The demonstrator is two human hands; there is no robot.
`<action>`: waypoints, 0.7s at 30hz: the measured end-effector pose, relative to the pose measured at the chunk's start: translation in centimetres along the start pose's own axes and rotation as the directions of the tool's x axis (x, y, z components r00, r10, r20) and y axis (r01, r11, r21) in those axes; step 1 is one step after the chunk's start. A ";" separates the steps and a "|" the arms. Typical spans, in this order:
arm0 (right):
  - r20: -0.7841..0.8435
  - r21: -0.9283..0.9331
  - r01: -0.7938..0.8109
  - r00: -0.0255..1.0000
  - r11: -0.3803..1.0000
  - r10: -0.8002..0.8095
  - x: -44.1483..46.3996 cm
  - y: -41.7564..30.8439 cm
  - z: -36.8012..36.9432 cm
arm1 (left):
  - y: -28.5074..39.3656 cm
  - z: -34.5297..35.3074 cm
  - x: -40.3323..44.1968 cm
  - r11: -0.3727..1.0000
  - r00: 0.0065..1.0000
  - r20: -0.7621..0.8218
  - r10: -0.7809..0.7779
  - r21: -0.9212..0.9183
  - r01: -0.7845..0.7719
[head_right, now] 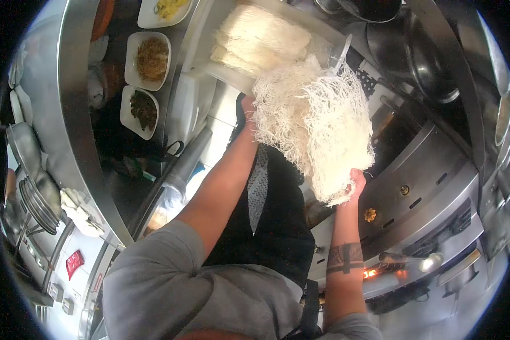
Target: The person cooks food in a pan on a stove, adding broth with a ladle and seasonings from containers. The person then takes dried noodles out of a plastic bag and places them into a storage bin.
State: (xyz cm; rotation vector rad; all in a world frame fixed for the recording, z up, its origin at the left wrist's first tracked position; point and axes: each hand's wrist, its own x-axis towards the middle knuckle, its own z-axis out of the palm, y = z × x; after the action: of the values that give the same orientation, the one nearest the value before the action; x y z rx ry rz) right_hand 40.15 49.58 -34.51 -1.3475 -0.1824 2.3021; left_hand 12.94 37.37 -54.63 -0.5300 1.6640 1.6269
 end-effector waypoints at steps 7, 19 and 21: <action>-0.054 -0.082 -0.013 0.998 0.997 0.009 0.1 0.1 -0.7 | 1.9 4.3 -1.4 0.845 0.924 0.056 0.379 0.386 -0.370; 0.022 -0.046 -0.085 0.996 0.995 0.086 0.5 0.3 -3.8 | 2.1 1.1 1.0 0.978 0.974 -0.150 0.170 0.147 -0.148; 0.010 -0.055 -0.139 0.990 0.989 0.139 0.3 0.4 -3.4 | 3.6 -0.1 2.3 0.987 0.968 -0.208 0.140 0.104 -0.120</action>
State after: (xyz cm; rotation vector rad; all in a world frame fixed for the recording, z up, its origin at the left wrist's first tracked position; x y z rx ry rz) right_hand 42.78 48.95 -36.57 -1.4124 -0.1615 2.4382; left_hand 8.80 38.10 -53.97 -0.5783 1.9592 1.6237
